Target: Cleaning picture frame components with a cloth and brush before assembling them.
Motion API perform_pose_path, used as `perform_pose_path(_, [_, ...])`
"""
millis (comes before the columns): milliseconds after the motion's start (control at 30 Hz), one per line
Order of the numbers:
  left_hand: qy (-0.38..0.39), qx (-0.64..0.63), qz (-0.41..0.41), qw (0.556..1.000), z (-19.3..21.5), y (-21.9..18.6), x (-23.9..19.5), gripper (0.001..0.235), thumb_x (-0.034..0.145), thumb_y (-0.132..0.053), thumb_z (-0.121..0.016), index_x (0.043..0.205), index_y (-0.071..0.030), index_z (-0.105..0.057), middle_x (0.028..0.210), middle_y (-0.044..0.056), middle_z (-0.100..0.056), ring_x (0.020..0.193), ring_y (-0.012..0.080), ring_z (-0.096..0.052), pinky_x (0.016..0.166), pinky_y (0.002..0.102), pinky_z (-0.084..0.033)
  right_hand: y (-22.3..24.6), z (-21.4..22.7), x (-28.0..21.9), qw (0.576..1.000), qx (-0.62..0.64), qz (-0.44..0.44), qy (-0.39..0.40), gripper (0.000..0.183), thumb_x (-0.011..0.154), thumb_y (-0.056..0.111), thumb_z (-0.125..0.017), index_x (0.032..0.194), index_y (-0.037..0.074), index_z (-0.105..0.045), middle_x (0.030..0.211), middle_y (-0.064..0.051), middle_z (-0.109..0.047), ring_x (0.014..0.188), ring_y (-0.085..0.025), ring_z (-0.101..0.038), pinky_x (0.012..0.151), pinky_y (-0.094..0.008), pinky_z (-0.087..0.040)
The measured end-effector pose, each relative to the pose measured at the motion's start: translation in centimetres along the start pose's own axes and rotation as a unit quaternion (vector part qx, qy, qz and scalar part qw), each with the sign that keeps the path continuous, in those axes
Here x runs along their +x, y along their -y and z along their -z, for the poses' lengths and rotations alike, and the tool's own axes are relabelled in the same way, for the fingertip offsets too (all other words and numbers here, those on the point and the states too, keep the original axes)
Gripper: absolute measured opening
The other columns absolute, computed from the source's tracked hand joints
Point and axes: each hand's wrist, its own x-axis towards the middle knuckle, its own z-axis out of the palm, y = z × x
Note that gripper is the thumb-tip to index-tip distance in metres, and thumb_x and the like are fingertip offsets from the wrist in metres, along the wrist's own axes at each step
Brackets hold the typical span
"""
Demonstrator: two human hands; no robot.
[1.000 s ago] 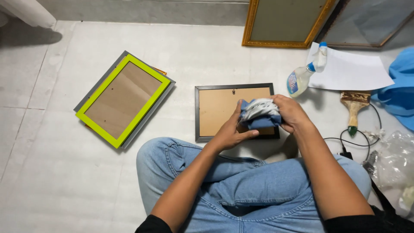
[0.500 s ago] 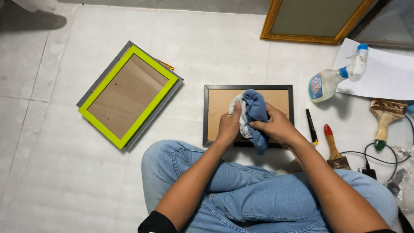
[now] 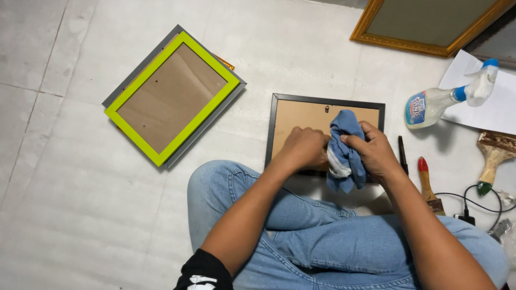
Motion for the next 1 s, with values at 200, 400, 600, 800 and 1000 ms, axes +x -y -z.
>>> perform_pose_path(200, [-0.013, -0.091, 0.146, 0.985, 8.3, 7.1, -2.4, 0.053, 0.081, -0.031, -0.083, 0.122, -0.002, -0.065, 0.107, 0.026, -0.072, 0.105, 0.0486, -0.070, 0.089, 0.059, -0.056, -8.9, 2.8, 3.3, 0.859, -0.508, -0.005, -0.068, 0.062, 0.085, 0.037, -0.077, 0.134, 0.001, -0.065, 0.119, -0.028, -0.057, 0.108, -0.053, -0.065, 0.085, -0.059, -0.058])
perform_pose_path(400, [0.001, -0.192, 0.263, 0.946, 2.1, 13.8, 0.3, 0.059, 0.077, -0.032, -0.086, 0.115, 0.008, -0.065, 0.109, 0.032, -0.070, 0.109, 0.0500, -0.068, 0.092, 0.059, -0.056, -8.1, -5.0, 1.9, 0.846, -0.526, 0.087, -0.018, 0.046, 0.087, 0.021, -0.071, 0.130, 0.009, -0.065, 0.109, -0.025, -0.057, 0.100, -0.053, -0.065, 0.083, -0.059, -0.057])
perform_pose_path(600, [-0.011, -0.214, 0.253, 0.943, -2.2, 17.1, 2.5, 0.067, 0.075, -0.024, -0.082, 0.129, 0.007, -0.059, 0.113, 0.029, -0.069, 0.109, 0.0495, -0.068, 0.088, 0.063, -0.057, -9.0, -9.6, 5.4, 0.734, -0.620, 0.183, 0.207, 0.040, 0.080, 0.030, -0.071, 0.120, 0.025, -0.072, 0.128, -0.009, -0.057, 0.111, -0.038, -0.063, 0.084, -0.051, -0.061])
perform_pose_path(800, [-0.007, -0.220, 0.253, 0.942, -3.2, 17.8, 3.5, 0.059, 0.078, -0.023, -0.076, 0.129, 0.004, -0.061, 0.112, 0.027, -0.070, 0.109, 0.0484, -0.069, 0.086, 0.063, -0.058, -7.4, -9.4, 6.1, 0.711, -0.655, 0.181, 0.179, 0.035, 0.082, 0.034, -0.069, 0.115, 0.021, -0.074, 0.116, -0.012, -0.057, 0.102, -0.039, -0.065, 0.077, -0.051, -0.063])
perform_pose_path(1000, [0.007, -0.255, 0.247, 0.935, -0.8, 16.7, 2.5, 0.056, 0.086, -0.016, -0.069, 0.135, 0.009, -0.057, 0.120, 0.032, -0.067, 0.116, 0.0512, -0.065, 0.091, 0.066, -0.055, -8.8, -6.8, 11.4, 0.697, -0.677, 0.209, 0.108, 0.030, 0.085, 0.031, -0.068, 0.112, 0.022, -0.074, 0.118, -0.010, -0.056, 0.098, -0.036, -0.066, 0.076, -0.048, -0.063])
